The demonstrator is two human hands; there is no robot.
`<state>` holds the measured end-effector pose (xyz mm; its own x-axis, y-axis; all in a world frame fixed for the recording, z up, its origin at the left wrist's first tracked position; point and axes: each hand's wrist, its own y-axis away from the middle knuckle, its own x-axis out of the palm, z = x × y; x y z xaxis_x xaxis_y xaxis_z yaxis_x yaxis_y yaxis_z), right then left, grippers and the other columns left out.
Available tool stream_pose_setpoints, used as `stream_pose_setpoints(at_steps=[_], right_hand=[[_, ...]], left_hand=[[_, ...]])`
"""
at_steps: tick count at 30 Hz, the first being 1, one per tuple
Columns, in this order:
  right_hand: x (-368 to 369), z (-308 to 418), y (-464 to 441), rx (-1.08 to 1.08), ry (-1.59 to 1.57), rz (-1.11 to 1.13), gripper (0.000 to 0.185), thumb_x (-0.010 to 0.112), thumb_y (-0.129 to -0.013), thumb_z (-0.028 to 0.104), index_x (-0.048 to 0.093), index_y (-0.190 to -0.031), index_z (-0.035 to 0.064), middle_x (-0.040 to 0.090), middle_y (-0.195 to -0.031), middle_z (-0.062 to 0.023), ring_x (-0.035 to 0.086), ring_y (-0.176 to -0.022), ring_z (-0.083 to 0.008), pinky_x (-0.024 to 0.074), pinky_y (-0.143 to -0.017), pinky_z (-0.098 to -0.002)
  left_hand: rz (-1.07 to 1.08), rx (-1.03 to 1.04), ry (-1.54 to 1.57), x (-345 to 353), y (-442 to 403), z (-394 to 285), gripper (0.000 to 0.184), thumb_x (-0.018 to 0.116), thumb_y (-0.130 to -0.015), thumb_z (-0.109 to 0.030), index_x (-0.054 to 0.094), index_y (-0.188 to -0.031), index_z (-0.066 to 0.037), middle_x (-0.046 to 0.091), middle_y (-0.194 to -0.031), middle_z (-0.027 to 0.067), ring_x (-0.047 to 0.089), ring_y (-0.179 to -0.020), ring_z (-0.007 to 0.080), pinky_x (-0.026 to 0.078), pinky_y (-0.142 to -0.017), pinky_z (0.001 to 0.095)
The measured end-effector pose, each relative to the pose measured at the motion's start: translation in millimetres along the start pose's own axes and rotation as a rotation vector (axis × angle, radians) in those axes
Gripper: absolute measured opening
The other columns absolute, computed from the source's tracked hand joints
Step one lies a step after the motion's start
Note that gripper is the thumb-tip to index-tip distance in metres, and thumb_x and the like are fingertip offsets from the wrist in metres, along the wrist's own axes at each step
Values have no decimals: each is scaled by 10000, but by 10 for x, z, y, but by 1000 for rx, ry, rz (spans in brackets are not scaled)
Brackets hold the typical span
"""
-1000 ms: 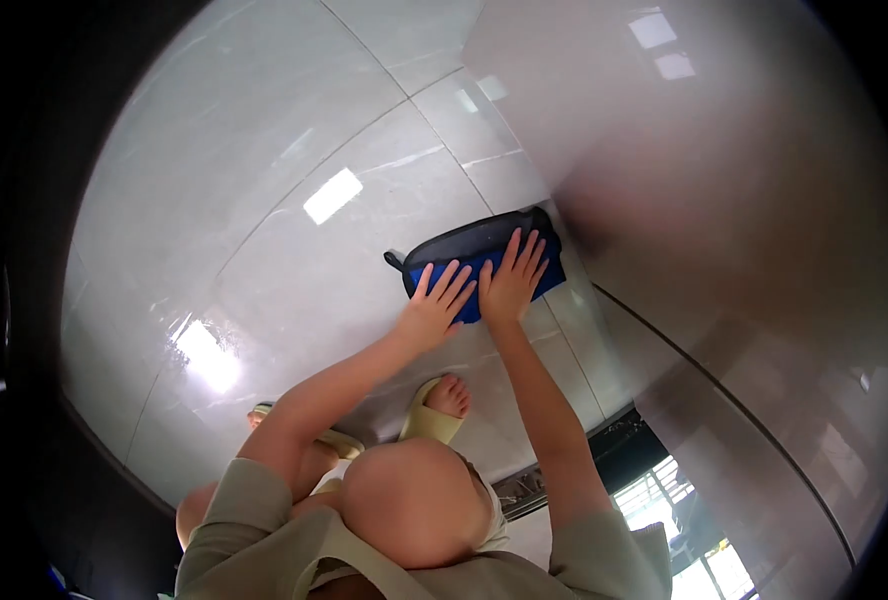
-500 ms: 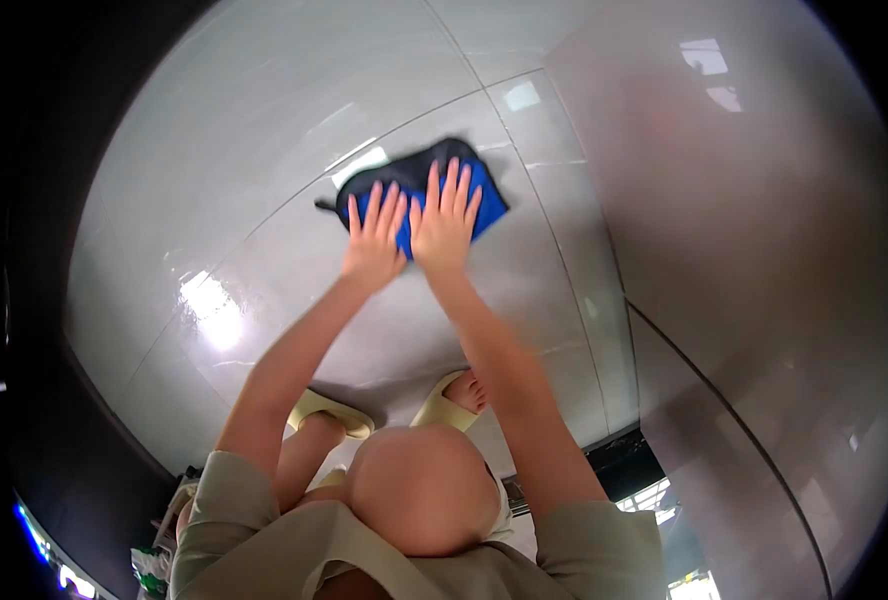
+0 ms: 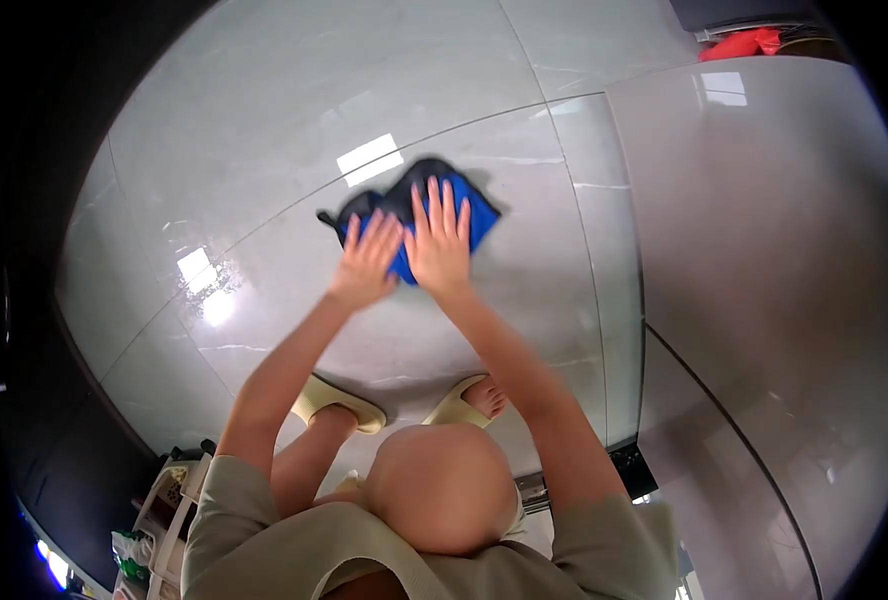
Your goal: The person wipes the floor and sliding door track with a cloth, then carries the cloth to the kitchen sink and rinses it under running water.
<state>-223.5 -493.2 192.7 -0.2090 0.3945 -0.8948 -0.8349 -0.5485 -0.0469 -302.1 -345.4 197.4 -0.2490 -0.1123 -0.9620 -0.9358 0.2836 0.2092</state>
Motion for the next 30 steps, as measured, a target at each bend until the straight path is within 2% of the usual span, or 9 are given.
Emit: stream_pose_setpoints(at_steps=[6,8,12,17,20,23,25,28,30], right_hand=[[314,543,-842,-50,70,-34,573,454,-907,322,343,-1418,87,282,-1488,-138,213,-1393,-299,134,-1126,-497],[347,647,-825,-187,21,28,575,452,-907,315,329,-1429,107,277,-1496,-118,216,-1394,-279,138,-1132,-482],[299,743,-501,-392,-82,211,599,467,-898,298,298,-1444,117,271,-1496,-124,217,-1393,-294,158,-1122,-487],[161,596,551,-533,-17,458,611,475,-892,341,310,-1441,132,246,-1513,-99,184,-1410,-259,141,-1132,-462],[137,428,811,-583,-25,486,616,490,-877,348,328,-1436,144,253,-1512,-94,200,-1407,-257,140,-1132,-471],[125,489,389,-573,-112,389,608,504,-869,325,347,-1425,136,268,-1504,-96,207,-1403,-274,137,-1129,-493],[187,630,-21,-513,-107,280,604,507,-871,320,348,-1423,132,281,-1495,-102,218,-1394,-289,141,-1126,-507],[414,858,-314,-389,-57,132,588,488,-893,327,342,-1425,125,279,-1496,-100,213,-1394,-290,148,-1127,-501],[433,872,-291,-382,-30,127,583,479,-901,334,341,-1424,120,274,-1498,-100,210,-1395,-287,148,-1128,-495]], left_hand=[[-60,-286,-98,-244,-69,647,758,511,-812,-368,260,-1441,-28,222,-1513,124,128,-1420,301,86,-1124,556],[-41,-437,-47,-166,132,493,689,384,-876,-353,238,-1431,28,215,-1497,208,116,-1411,376,49,-1103,600],[-180,-718,114,110,493,-151,693,350,-883,-360,232,-1415,68,187,-1478,287,88,-1399,441,13,-1079,638],[-19,-595,193,539,1291,-1072,813,485,-788,-394,293,-1317,194,257,-1401,361,119,-1356,517,33,-1058,690],[121,-416,172,637,1549,-1162,888,614,-689,-438,359,-1303,152,360,-1343,323,288,-1291,475,100,-1053,696],[4,-380,119,483,1380,-659,879,616,-667,-478,399,-1341,42,415,-1347,218,359,-1267,385,131,-1062,677],[-115,-409,48,336,1169,-232,893,602,-681,-437,323,-1395,20,328,-1427,208,262,-1344,392,120,-1080,651],[-54,-509,34,50,886,232,821,585,-753,-348,273,-1414,27,240,-1485,201,132,-1409,365,77,-1113,584],[-106,-530,91,40,860,294,800,590,-763,-335,283,-1410,22,247,-1486,182,126,-1412,356,78,-1116,576]])
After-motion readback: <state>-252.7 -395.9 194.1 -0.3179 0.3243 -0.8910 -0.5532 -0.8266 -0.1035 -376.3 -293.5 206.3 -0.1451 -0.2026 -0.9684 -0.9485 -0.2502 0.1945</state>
